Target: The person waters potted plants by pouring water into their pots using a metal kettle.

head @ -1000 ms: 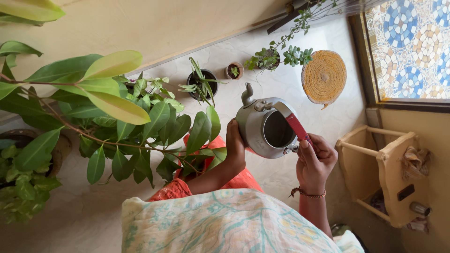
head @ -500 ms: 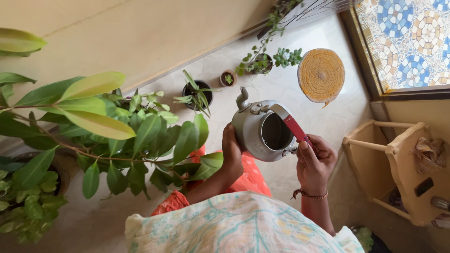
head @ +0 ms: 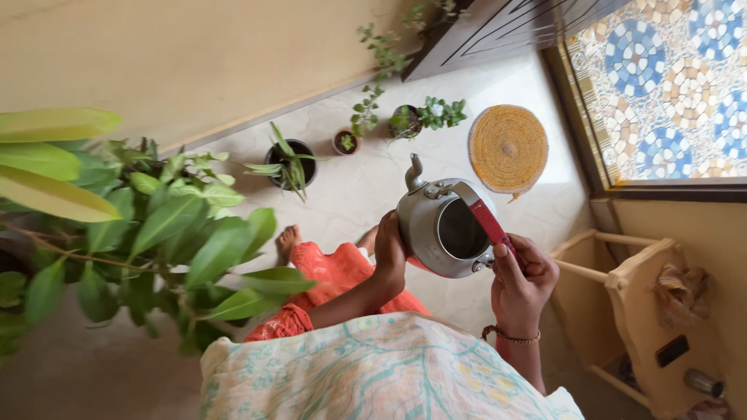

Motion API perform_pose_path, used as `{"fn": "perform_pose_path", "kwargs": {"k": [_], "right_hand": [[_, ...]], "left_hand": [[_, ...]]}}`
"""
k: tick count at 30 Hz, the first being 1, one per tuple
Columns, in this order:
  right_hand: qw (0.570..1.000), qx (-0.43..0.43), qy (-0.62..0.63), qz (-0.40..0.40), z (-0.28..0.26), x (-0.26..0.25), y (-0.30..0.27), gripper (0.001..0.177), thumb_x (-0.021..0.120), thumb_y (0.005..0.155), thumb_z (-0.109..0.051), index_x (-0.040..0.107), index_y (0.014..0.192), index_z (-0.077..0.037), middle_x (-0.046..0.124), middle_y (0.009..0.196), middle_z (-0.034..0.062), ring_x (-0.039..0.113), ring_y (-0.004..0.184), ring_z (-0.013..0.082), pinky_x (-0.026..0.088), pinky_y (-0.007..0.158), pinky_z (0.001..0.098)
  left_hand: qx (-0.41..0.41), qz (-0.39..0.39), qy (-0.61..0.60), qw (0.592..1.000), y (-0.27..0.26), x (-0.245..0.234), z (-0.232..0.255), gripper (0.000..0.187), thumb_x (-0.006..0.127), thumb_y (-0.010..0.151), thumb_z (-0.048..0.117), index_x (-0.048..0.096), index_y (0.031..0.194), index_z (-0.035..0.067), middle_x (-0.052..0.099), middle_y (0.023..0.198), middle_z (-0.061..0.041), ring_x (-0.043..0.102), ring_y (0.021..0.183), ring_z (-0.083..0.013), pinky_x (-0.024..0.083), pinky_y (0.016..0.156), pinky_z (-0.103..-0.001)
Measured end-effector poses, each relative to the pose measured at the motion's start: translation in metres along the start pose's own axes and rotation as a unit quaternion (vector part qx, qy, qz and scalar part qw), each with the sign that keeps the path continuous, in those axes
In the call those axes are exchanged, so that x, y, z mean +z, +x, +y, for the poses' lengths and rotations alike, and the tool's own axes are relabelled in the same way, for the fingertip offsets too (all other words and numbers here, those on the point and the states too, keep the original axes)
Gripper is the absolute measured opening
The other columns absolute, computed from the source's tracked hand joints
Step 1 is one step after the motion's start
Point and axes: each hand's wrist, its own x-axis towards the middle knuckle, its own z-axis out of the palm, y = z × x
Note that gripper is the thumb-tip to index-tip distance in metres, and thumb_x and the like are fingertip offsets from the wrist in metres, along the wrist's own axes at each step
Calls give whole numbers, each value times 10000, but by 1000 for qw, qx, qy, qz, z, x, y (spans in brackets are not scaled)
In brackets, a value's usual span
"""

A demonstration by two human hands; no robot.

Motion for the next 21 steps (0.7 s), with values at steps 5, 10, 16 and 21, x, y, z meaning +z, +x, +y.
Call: {"fn": "perform_pose_path", "kwargs": {"k": [5, 10, 16, 21], "right_hand": [[1000, 7, 1, -16, -2, -40, 27, 189, 679, 975, 28, 661, 1124, 144, 623, 833, 22, 436, 651, 37, 299, 573, 202], [998, 10, -6, -58, 2, -57, 45, 196, 684, 981, 26, 658, 1131, 150, 625, 838, 21, 443, 669, 37, 304, 589, 203], [992, 77, -13, -96, 18, -57, 62, 178, 646, 995, -25, 663, 1114, 106, 620, 810, -5, 444, 646, 30, 314, 564, 200], [969, 135, -152, -137, 32, -44, 67, 120, 667, 981, -96, 663, 992, 23, 605, 709, -19, 446, 533, 12, 325, 463, 196]], "left_hand": [[36, 3, -11, 999, 22, 31, -37, 470, 370, 1048, 418, 565, 1328, 95, 612, 1171, -54, 601, 1015, -163, 538, 834, -346], [36, 34, -36, 998, 41, 42, -54, 446, 393, 1043, 406, 576, 1338, 127, 620, 1165, -39, 604, 988, -152, 539, 808, -328], [74, 78, -50, 993, 73, 30, -59, 456, 400, 1036, 406, 572, 1356, 130, 622, 1225, -34, 592, 1105, -168, 489, 937, -330], [119, 115, -4, 986, 103, 10, -53, 456, 428, 1039, 389, 604, 1334, 89, 636, 1251, -73, 581, 1148, -196, 446, 1017, -332]]}}
